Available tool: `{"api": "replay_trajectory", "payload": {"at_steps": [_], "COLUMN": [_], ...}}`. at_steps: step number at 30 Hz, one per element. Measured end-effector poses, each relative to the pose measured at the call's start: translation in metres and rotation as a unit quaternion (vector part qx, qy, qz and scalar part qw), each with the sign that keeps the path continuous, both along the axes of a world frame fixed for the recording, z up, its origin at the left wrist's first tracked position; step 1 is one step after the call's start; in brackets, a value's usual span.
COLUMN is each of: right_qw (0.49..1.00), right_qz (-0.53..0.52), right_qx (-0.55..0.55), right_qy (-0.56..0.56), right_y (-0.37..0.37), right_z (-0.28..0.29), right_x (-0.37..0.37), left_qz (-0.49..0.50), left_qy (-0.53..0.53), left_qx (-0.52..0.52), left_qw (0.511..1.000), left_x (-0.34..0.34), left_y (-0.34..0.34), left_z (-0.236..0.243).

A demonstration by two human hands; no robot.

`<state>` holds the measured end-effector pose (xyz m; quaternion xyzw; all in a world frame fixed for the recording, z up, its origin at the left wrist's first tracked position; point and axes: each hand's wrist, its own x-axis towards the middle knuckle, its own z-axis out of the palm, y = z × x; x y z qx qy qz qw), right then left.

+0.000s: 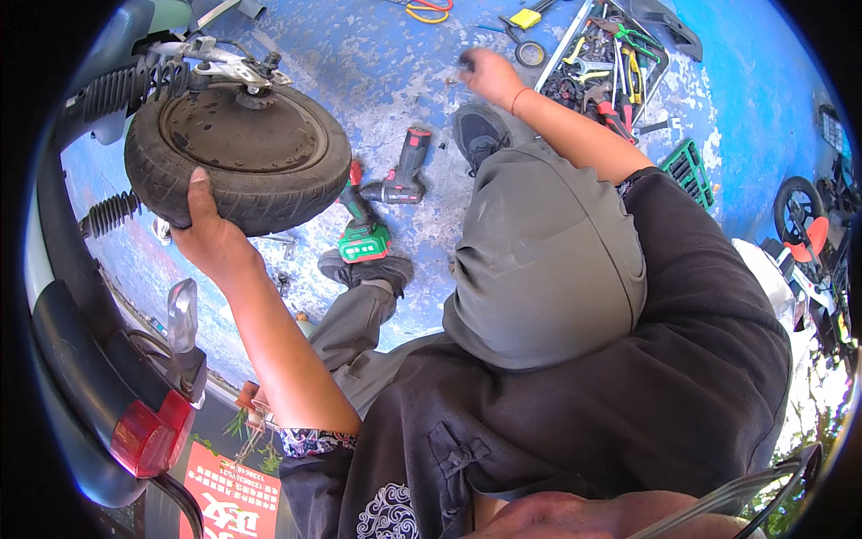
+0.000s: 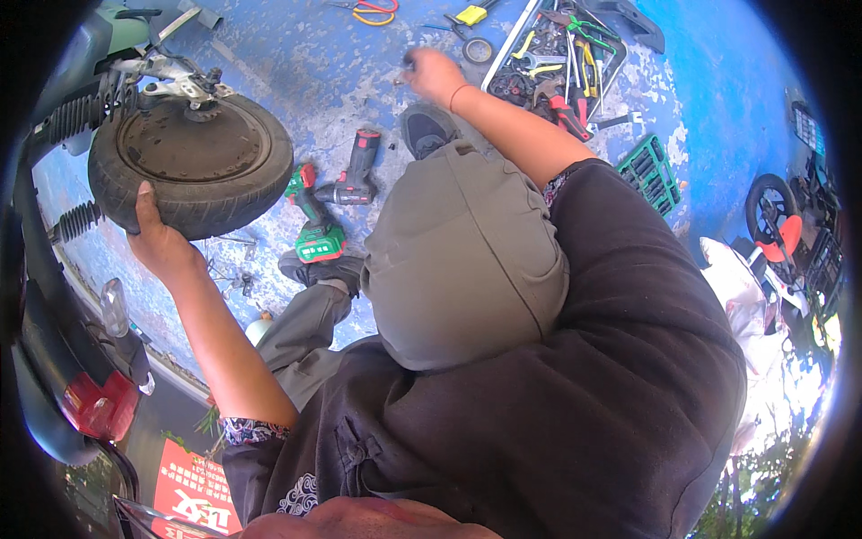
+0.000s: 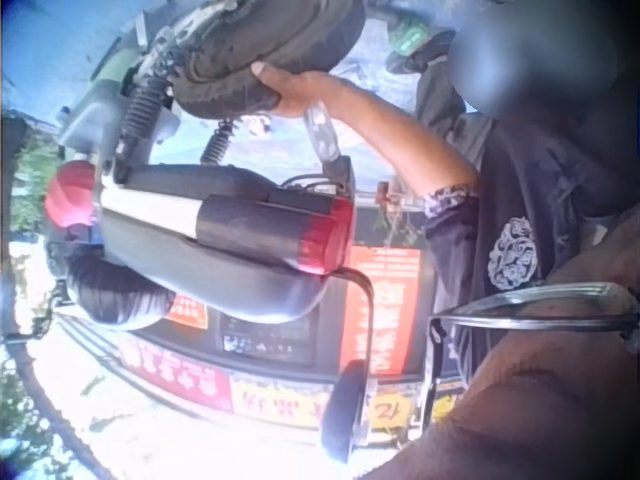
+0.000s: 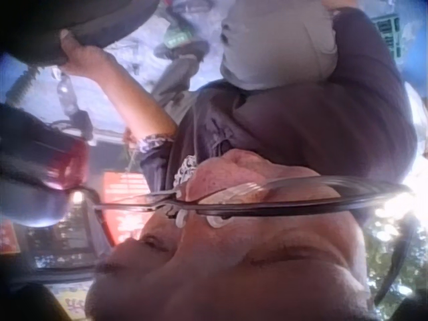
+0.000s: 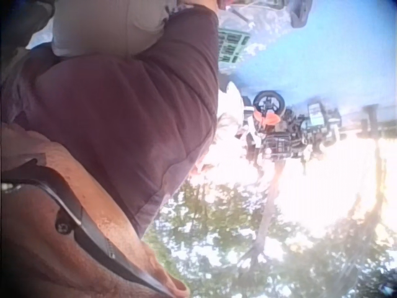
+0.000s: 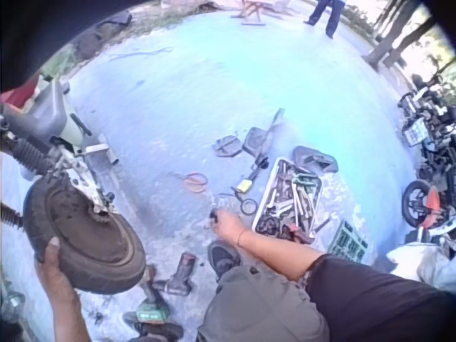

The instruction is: The person uses a cordless impact driver to remove bolts from the rear wheel assembly of a scooter. They then remove the wheel and brake components, inspect the parts, and begin reassembling the wheel onto the scooter frame.

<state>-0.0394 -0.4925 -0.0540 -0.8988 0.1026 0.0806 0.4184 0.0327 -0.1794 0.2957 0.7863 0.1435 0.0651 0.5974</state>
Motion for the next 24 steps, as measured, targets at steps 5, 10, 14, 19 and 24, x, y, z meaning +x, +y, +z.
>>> {"api": "replay_trajectory", "payload": {"at_steps": [5,10,14,19,24], "right_qw": [0.913,0.937,0.964,0.946,0.973], "right_qz": [0.397,0.319,0.25,0.31,0.225], "right_qx": [-0.094,-0.144,-0.083,-0.096,-0.054], "right_qy": [0.0,-0.006,-0.021,-0.005,0.015], "right_y": [0.069,0.085,0.081,0.087,0.054], "right_z": [0.04,0.012,-0.001,-0.004,0.0], "right_x": [-0.014,-0.006,0.015,0.022,0.032], "left_qz": [0.0,-0.013,-0.012,-0.011,-0.021], "left_qy": [-0.005,-0.008,-0.008,-0.008,-0.007], "left_qx": [0.014,0.023,0.032,0.04,0.058], "left_qw": [1.0,1.0,0.999,0.999,0.998], "left_x": [-0.003,0.001,-0.001,-0.001,0.001], "left_y": [0.0,0.004,0.004,0.0,0.002], "left_z": [0.001,-0.002,-0.001,0.0,-0.002]}}
